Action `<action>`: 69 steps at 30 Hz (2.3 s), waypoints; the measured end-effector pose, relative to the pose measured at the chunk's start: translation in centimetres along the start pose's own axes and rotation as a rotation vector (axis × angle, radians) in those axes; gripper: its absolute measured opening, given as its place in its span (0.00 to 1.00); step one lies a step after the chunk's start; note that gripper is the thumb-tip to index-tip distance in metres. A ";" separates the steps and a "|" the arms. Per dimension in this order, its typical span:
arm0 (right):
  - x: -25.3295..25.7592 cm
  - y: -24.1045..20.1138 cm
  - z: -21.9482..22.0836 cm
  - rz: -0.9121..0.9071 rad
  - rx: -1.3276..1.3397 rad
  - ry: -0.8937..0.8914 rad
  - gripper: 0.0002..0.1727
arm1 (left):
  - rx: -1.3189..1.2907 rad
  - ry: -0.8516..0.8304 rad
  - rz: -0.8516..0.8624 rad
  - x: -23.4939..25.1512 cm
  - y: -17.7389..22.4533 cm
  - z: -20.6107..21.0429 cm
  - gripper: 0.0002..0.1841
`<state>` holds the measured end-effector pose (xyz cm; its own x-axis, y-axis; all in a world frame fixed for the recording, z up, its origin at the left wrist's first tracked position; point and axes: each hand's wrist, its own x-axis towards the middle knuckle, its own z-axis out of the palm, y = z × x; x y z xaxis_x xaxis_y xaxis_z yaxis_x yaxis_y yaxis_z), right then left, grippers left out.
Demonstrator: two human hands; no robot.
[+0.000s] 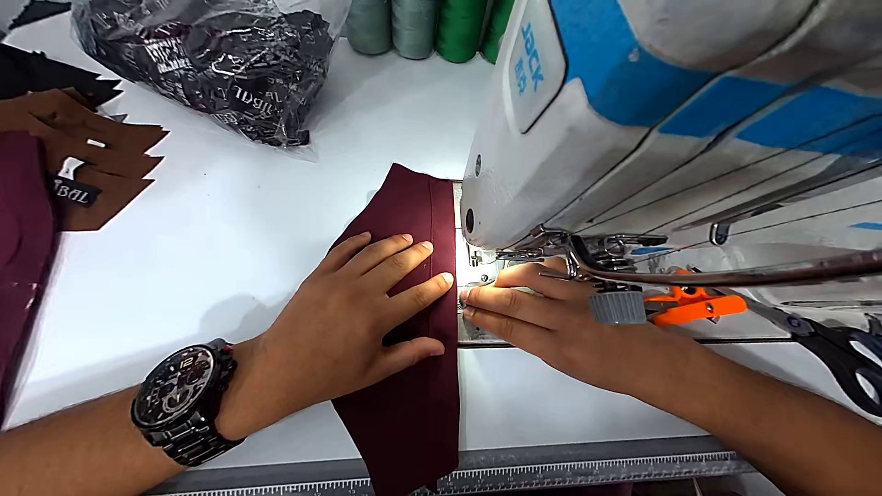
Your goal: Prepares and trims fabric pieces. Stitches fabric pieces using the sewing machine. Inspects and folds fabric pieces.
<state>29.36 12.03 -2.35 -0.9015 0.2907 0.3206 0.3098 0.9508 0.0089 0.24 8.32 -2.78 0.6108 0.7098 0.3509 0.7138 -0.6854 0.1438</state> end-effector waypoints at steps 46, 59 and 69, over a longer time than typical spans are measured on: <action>-0.1 0.1 0.5 0.080 0.063 -0.016 0.19 | 0.050 -0.020 0.016 0.2 0.3 0.3 0.30; -0.1 0.1 0.9 0.060 0.081 0.005 0.20 | 0.035 -0.018 0.035 0.1 0.2 0.2 0.30; 0.4 -0.2 0.8 0.040 0.038 0.006 0.20 | 0.038 -0.017 0.041 0.1 0.3 0.3 0.29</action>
<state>28.75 12.07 -2.98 -0.8869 0.3277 0.3257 0.3334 0.9419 -0.0399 0.60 8.25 -2.98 0.6455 0.6842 0.3395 0.7004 -0.7075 0.0942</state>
